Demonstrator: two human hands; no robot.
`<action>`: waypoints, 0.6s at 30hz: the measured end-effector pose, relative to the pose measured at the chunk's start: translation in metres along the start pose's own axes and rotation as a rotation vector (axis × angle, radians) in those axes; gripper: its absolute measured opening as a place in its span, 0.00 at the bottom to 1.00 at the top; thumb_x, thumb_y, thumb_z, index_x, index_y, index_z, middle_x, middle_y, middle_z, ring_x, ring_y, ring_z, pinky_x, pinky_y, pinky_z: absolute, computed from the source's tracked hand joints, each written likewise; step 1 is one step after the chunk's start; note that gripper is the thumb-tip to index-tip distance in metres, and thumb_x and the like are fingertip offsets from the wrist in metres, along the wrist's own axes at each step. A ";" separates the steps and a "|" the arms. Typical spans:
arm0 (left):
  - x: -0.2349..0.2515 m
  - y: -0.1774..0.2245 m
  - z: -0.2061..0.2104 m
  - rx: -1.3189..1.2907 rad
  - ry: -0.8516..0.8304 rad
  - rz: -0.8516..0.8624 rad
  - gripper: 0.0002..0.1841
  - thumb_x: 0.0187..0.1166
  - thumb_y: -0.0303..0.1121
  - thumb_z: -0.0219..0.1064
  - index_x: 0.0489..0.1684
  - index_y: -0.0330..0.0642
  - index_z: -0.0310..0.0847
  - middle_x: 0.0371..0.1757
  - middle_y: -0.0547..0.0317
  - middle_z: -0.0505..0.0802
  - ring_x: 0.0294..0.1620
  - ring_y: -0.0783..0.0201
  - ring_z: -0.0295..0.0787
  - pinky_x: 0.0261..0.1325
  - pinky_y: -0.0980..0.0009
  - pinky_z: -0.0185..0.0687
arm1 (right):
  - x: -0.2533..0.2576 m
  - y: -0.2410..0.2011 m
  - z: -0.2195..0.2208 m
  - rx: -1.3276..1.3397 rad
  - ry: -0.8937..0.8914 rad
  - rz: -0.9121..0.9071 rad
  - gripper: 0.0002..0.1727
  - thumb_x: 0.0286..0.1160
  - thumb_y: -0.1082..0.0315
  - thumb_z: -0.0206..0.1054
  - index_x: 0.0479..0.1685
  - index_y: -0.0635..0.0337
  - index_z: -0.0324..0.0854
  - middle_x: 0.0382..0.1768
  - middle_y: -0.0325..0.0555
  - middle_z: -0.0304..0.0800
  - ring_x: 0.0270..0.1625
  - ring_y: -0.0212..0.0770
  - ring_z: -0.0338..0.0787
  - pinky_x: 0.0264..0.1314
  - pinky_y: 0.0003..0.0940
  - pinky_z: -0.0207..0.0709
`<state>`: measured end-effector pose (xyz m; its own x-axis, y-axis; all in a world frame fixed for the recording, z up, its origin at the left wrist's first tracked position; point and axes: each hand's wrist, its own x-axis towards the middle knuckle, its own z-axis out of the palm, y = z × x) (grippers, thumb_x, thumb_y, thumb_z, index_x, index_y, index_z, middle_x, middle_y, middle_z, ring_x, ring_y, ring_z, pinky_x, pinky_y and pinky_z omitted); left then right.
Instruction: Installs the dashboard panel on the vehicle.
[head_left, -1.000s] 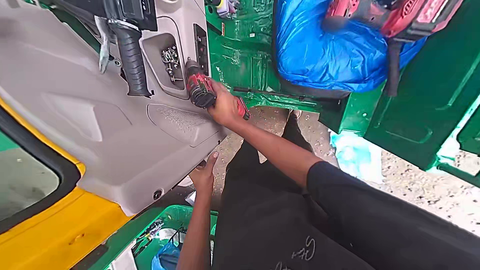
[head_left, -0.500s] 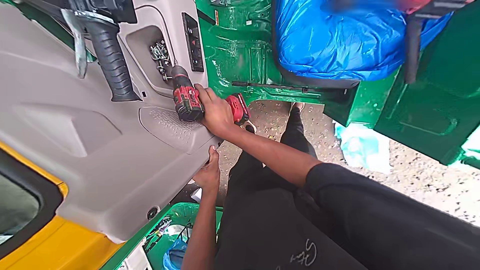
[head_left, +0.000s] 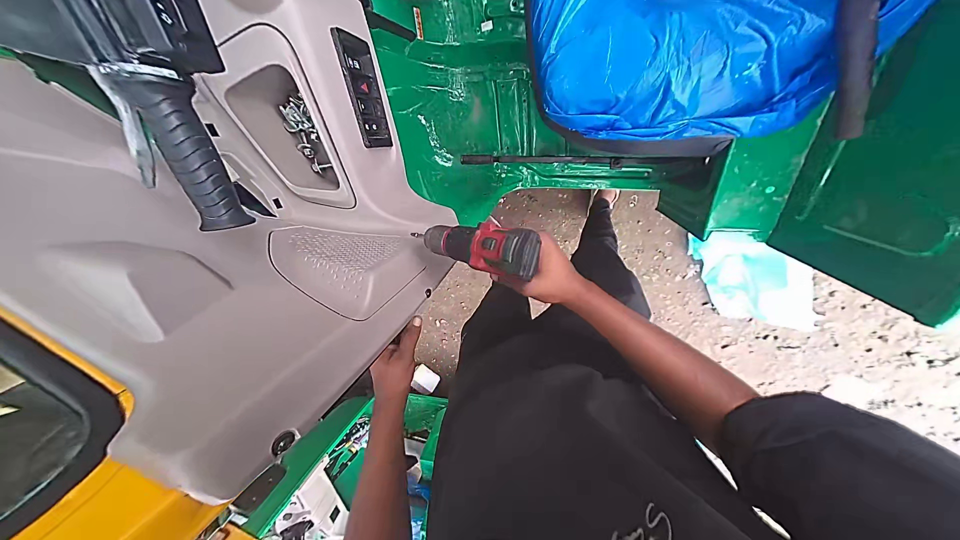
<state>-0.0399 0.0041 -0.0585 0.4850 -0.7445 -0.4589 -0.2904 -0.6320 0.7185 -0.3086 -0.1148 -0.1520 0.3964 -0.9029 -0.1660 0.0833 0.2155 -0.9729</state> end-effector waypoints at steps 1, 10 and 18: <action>0.003 -0.009 -0.011 -0.052 -0.061 -0.063 0.05 0.74 0.31 0.70 0.43 0.46 0.85 0.28 0.75 0.87 0.25 0.80 0.79 0.34 0.79 0.78 | -0.008 0.001 -0.008 0.013 -0.044 -0.009 0.19 0.54 0.70 0.83 0.47 0.63 0.89 0.41 0.41 0.96 0.47 0.28 0.94 0.57 0.31 0.90; 0.030 -0.011 -0.015 -0.114 -0.119 -0.289 0.16 0.84 0.24 0.47 0.30 0.49 0.79 0.21 0.74 0.83 0.21 0.79 0.74 0.31 0.82 0.74 | -0.054 0.027 -0.020 0.006 -0.215 0.037 0.19 0.55 0.62 0.80 0.47 0.61 0.92 0.38 0.40 0.97 0.42 0.28 0.94 0.49 0.32 0.90; 0.040 -0.001 -0.015 0.159 -0.273 -0.267 0.11 0.84 0.22 0.56 0.32 0.47 0.79 0.23 0.75 0.81 0.26 0.81 0.75 0.38 0.83 0.75 | -0.065 0.034 -0.001 0.064 -0.207 0.045 0.16 0.58 0.62 0.81 0.45 0.60 0.92 0.38 0.39 0.97 0.42 0.27 0.94 0.49 0.31 0.89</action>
<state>-0.0081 -0.0220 -0.0694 0.3304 -0.5663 -0.7550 -0.3186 -0.8199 0.4756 -0.3329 -0.0491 -0.1748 0.5799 -0.7975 -0.1664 0.1161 0.2831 -0.9520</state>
